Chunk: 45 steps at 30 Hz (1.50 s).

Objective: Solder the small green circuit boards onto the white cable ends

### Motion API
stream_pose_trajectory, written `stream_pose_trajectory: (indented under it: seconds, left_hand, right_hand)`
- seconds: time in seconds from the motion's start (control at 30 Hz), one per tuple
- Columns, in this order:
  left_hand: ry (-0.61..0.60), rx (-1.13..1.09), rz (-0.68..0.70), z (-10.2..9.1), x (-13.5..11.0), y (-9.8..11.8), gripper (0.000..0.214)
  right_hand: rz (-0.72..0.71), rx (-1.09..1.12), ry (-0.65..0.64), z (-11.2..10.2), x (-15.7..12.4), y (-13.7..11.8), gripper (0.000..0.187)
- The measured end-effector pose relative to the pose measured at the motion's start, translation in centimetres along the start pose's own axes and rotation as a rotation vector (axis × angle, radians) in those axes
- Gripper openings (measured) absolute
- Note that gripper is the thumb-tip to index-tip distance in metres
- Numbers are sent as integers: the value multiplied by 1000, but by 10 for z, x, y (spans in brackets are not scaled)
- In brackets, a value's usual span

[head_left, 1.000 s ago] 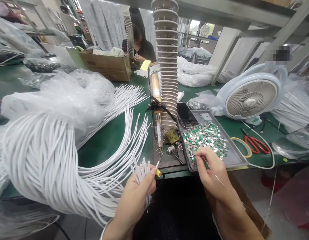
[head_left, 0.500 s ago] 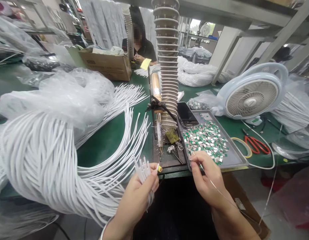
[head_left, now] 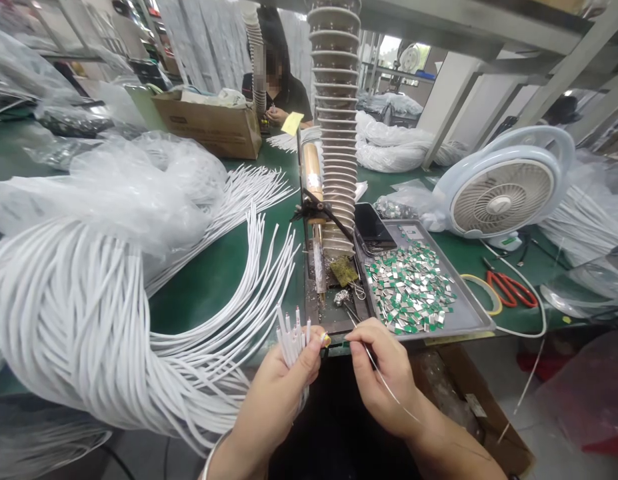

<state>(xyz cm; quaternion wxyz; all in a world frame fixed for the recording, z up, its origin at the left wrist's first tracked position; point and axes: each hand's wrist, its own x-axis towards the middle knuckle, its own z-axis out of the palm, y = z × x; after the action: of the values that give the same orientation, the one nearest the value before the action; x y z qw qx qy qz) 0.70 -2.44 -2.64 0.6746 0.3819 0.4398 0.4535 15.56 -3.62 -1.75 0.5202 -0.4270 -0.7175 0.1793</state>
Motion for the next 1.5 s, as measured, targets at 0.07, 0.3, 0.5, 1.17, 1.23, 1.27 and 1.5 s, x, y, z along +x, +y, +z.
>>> stream_pose_trajectory:
  seconds: [0.07,0.3,0.5,1.17,1.23,1.27,1.5]
  left_hand:
    - [-6,24,15,-2,-1,-1,36]
    - [-32,114,117,-7,-2,-2,20]
    - [-20,216,156,-6,-3,-3,17]
    - [0,457,284,3,-7,6,9]
    - [6,458,267,3,-8,7,9]
    - [5,456,255,3,-8,6,9]
    - [41,394,163,-2,-5,6,15]
  right_hand:
    - [30,27,11,5,1,-1,16]
    - [162,138,28,16,5,-3,12]
    - [238,202,16,18,5,-4,11]
    - [493,379,-59,18,6,-3,11]
    - [411,250,-43,18,5,-3,11]
    - [361,193,-36,17,5,-3,12]
    - [159,86,8,17,5,0,15]
